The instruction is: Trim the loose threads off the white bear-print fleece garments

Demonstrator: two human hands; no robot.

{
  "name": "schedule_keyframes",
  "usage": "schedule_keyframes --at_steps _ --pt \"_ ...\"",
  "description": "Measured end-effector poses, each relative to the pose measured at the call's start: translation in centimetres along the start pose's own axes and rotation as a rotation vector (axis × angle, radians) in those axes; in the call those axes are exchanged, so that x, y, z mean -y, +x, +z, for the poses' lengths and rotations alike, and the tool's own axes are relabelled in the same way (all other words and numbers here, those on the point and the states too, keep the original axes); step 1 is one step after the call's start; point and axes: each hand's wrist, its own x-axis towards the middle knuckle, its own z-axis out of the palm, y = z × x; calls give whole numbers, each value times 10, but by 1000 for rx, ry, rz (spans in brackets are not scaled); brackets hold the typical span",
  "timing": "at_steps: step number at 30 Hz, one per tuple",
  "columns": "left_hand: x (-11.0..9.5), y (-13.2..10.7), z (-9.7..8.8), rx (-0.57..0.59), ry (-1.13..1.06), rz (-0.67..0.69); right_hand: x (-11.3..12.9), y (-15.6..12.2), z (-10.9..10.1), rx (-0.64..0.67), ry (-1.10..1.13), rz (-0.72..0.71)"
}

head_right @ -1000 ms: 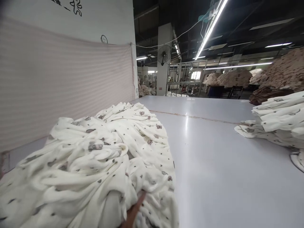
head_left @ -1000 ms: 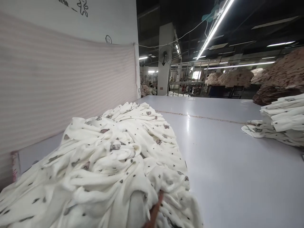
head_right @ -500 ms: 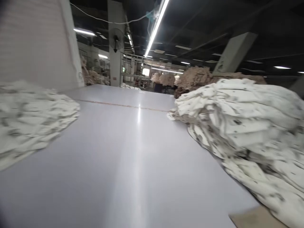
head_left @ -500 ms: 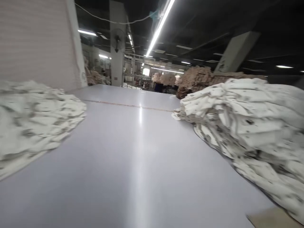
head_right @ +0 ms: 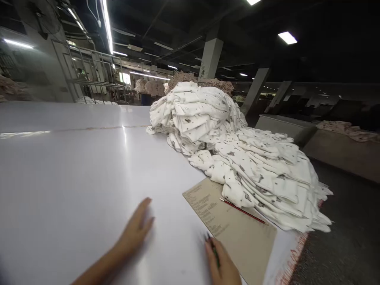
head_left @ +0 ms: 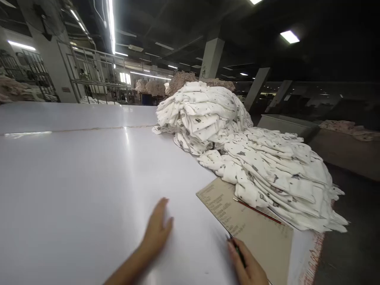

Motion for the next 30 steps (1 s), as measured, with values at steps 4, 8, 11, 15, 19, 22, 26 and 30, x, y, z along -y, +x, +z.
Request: schedule_keyframes --at_steps 4,8,11,15,19,22,26,30 --pt "-119 17 91 123 -45 106 -62 47 -58 -21 -156 -2" --pt "-145 24 115 173 -53 131 -105 90 -90 -29 -259 -125" --pt "-139 26 117 202 -38 123 -124 125 -104 -29 -327 -187" --pt "-138 29 118 248 7 122 -131 159 -112 36 -381 -199" --pt "-139 31 119 255 30 144 -113 155 -122 -20 -272 -154" --pt "-138 33 120 258 43 153 -89 133 -125 -101 -54 -70" --pt "-136 33 122 255 61 162 -60 109 -97 59 383 19" --pt "-136 32 124 263 75 161 -47 113 -54 277 599 17"
